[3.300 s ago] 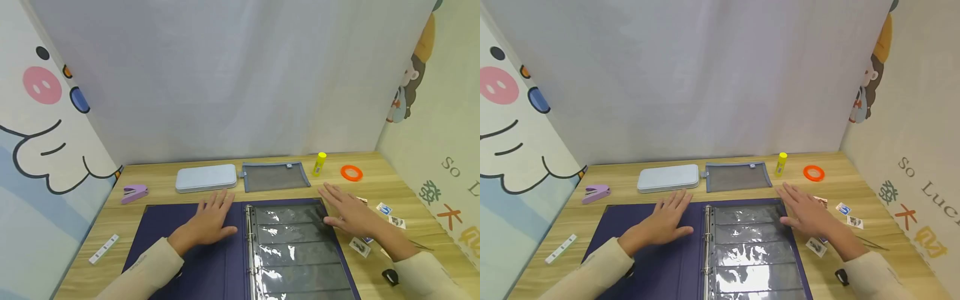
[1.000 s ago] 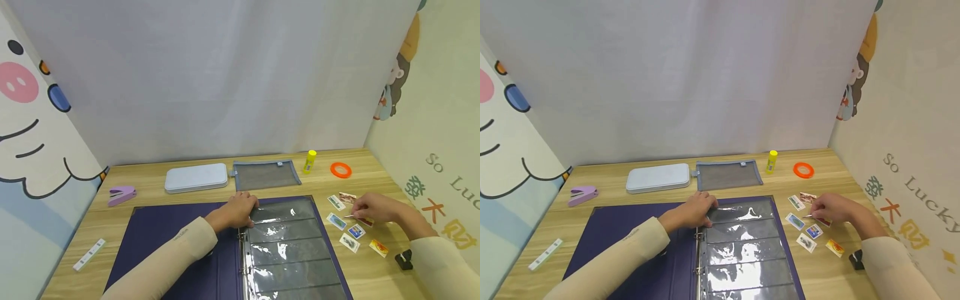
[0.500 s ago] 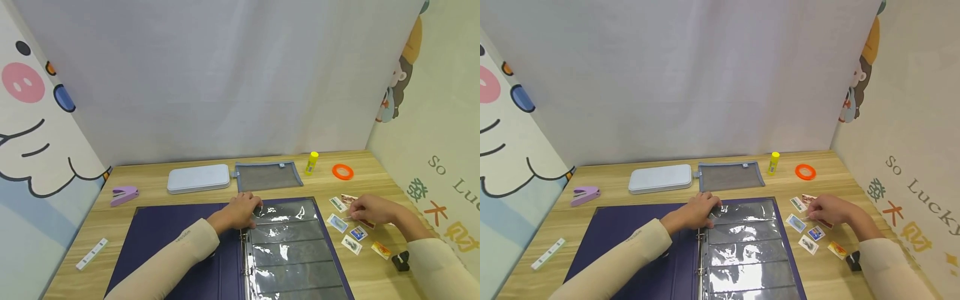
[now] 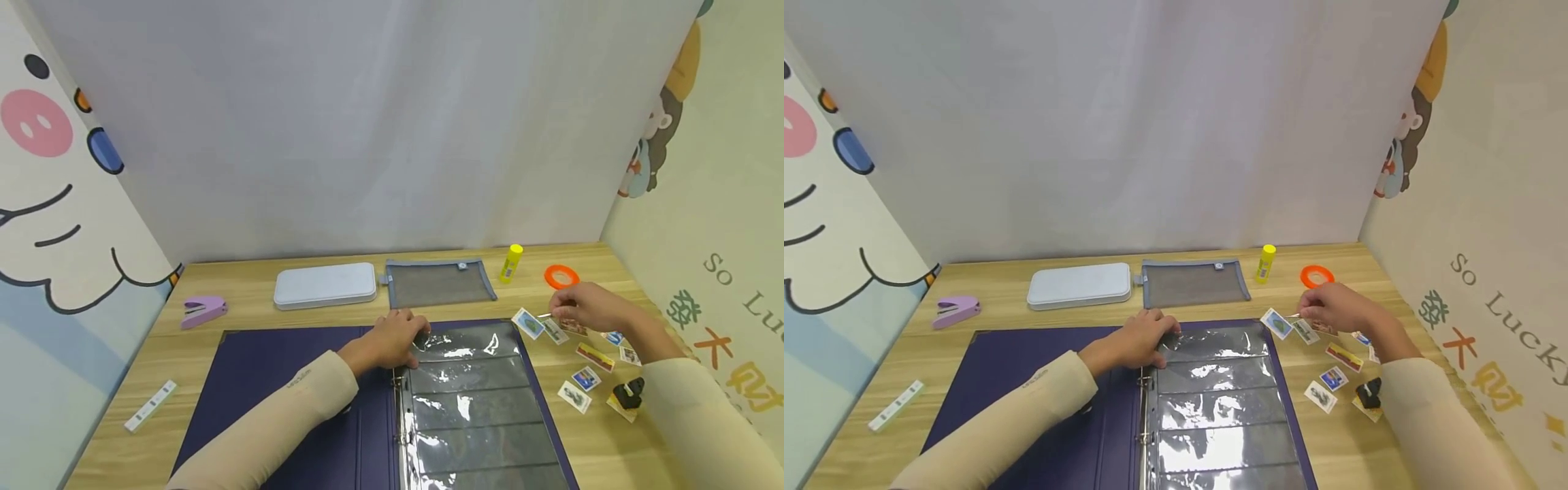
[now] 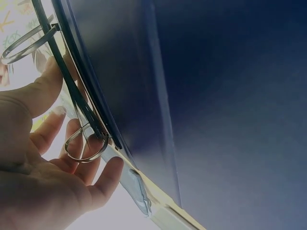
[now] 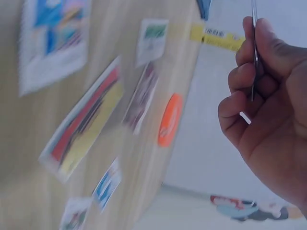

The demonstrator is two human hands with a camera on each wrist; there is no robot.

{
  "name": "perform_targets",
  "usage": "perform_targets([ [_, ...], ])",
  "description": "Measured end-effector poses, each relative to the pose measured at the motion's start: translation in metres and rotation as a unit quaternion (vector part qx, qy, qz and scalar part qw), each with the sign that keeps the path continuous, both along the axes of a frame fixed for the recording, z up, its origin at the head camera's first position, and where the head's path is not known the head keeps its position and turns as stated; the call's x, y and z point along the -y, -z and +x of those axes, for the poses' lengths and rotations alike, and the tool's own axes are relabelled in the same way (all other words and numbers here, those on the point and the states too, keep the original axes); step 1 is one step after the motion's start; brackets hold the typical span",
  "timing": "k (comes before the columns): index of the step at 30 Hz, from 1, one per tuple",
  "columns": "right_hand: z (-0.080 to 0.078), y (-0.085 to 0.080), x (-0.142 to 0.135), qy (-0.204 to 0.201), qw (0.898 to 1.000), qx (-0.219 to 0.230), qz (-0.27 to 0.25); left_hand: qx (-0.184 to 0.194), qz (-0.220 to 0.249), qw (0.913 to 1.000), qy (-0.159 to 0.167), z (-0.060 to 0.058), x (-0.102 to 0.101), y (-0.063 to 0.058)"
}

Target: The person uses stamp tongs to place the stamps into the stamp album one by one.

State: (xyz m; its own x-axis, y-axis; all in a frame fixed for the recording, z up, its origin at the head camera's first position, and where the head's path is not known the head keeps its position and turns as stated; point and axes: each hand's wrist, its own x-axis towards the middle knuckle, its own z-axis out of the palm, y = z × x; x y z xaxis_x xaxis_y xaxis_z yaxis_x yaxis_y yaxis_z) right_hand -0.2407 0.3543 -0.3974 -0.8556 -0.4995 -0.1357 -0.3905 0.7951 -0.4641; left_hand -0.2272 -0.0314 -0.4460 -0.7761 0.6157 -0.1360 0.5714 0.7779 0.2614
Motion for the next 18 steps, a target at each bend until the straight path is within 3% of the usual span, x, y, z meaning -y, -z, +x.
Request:
perform_targets([
  [7,-0.032,-0.006,0.052,-0.029,0.999,-0.014,0.002,-0.002,0.003,1.0,0.005,0.001,0.001,-0.001],
  [13,-0.058,0.004,0.093,-0.07,0.997,-0.044,0.004,-0.01,0.005,0.9999,0.005,0.004,0.002,0.001],
  [18,-0.069,0.012,0.125,-0.126,0.991,-0.041,0.023,-0.023,0.01,0.9997,0.006,0.004,0.004,-0.002],
])
